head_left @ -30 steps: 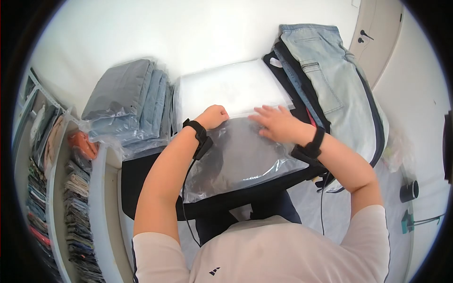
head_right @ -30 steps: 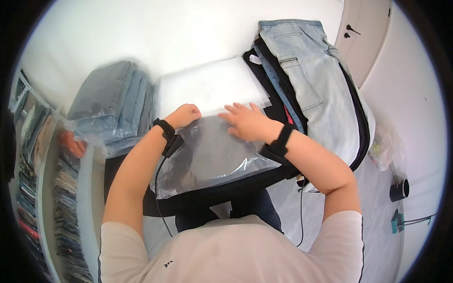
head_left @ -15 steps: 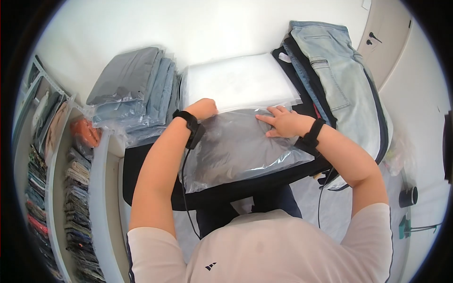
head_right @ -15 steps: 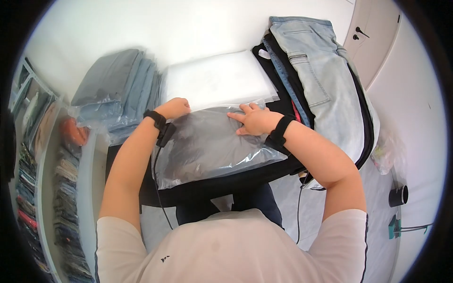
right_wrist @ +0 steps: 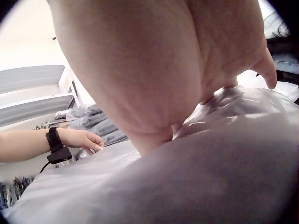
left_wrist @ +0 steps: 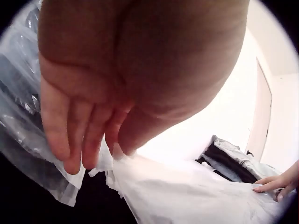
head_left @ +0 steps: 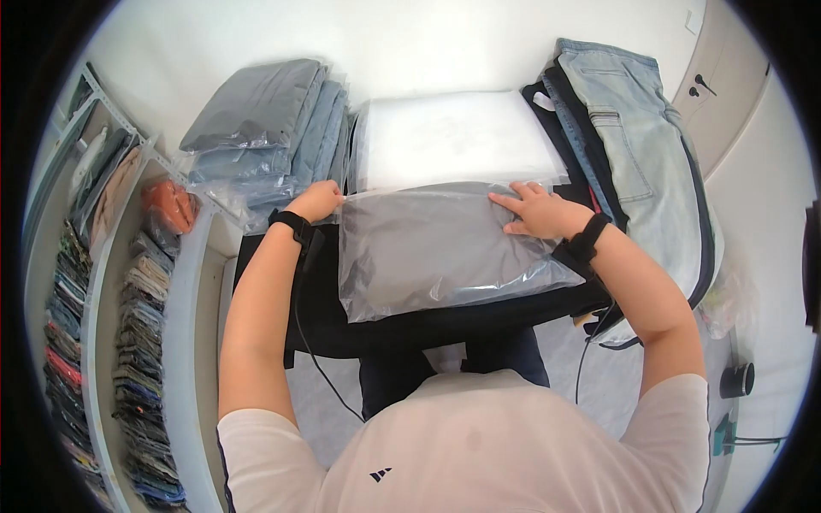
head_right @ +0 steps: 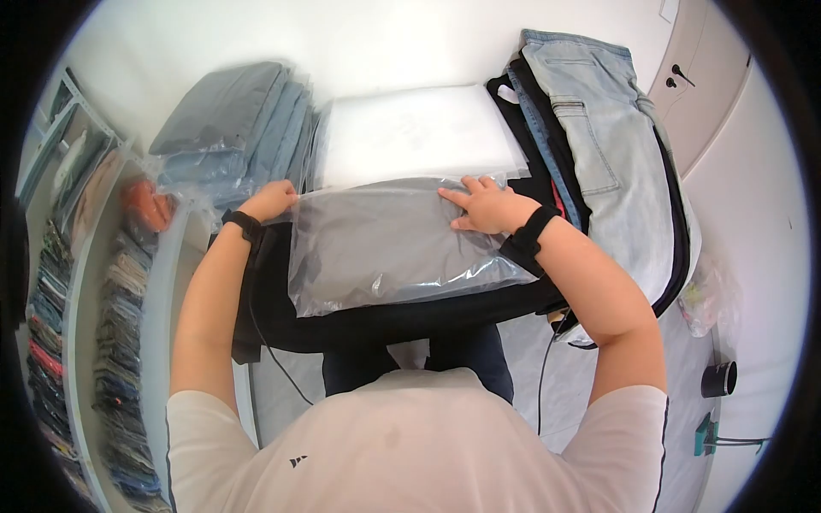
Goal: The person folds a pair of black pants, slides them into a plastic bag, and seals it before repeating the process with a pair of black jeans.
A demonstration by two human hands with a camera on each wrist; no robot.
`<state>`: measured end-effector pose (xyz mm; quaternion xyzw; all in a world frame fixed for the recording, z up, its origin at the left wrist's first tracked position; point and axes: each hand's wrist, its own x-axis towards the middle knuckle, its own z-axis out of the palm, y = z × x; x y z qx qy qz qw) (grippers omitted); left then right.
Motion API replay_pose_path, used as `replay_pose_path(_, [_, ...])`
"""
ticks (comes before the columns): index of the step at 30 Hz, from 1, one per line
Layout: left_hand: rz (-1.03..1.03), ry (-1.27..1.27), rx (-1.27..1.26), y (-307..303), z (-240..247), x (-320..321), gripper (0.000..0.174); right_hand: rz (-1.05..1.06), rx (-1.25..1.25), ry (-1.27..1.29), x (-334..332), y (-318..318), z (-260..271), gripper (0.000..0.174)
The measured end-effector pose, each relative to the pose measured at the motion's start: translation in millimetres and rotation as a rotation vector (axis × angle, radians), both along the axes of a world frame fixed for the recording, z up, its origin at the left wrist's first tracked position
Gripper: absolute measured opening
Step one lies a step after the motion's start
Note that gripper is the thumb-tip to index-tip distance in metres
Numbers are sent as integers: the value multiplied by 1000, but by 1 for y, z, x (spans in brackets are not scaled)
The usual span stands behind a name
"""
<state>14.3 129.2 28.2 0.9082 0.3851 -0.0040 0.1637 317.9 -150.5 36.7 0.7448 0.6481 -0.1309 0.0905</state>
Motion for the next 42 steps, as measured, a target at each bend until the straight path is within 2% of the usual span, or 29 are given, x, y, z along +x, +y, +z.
replay_pose_path(3, [8, -129, 95, -16, -2, -3, 26, -8, 54, 32, -1, -6, 1, 65])
replay_pose_path(5, [-63, -389, 396, -52, -5, -15, 31, -12, 114, 62, 1, -17, 3, 65])
replay_pose_path(7, [-209, -500, 322, -95, 10, -30, 37, -63, 375, -105, 0, -43, 5, 66])
replay_pose_path(9, [-323, -527, 155, -148, 23, -48, 38, 26, 485, -87, -9, -79, 21, 67])
replay_pose_path(10, [-371, -487, 172, -167, 19, -56, 40, 23, 483, -87, -12, -94, 21, 67])
replay_pose_path(11, [-421, -445, 183, -182, 14, -62, 42, 82, 518, 29, -16, -109, 19, 66])
replay_pose_path(12, [-427, -444, 172, -193, 9, -66, 42, 138, 550, 146, -20, -121, 15, 65])
replay_pose_path(13, [-399, -396, 196, -203, 4, -68, 48, 127, 540, 147, -24, -128, 10, 65])
replay_pose_path(15, [-383, -350, 210, -211, -4, -66, 55, -36, 486, 284, -30, -137, -1, 64])
replay_pose_path(17, [-261, -341, 91, -212, -16, -61, 72, -70, 533, 315, -27, -140, -19, 69])
replay_pose_path(19, [-246, -343, 83, -206, -24, -54, 75, -186, 563, 457, -24, -139, -34, 74])
replay_pose_path(20, [-222, -346, 81, -204, -26, -51, 79, -165, 621, 426, -24, -138, -41, 79])
replay_pose_path(23, [-200, -341, 112, -201, -30, -46, 82, -230, 641, 437, -28, -136, -46, 78])
replay_pose_path(27, [-236, -374, 161, -191, -35, -47, 82, -258, 757, 451, -28, -135, -53, 73])
replay_pose_path(30, [-238, -491, 175, -190, -31, -48, 76, -291, 859, 514, -26, -133, -53, 61])
replay_pose_path(34, [-214, -565, 136, -210, 23, -63, 58, -422, 845, 612, -34, -154, -29, 56])
replay_pose_path(35, [-183, -558, 97, -216, 42, -69, 53, -419, 844, 613, -38, -160, -16, 56])
replay_pose_path(37, [-165, -584, 42, -224, 71, -80, 46, -254, 1019, 792, -45, -168, 4, 53])
replay_pose_path(38, [-108, -631, -42, -225, 79, -83, 42, -286, 1047, 916, -48, -167, 5, 54])
replay_pose_path(39, [-122, -678, -25, -221, 80, -84, 39, -282, 1047, 922, -49, -164, 5, 54])
replay_pose_path(41, [65, -644, -163, -217, 85, -78, 36, -255, 1170, 752, -45, -151, 3, 63])
replay_pose_path(42, [65, -649, -150, -213, 89, -73, 36, -228, 1133, 756, -34, -146, -6, 86])
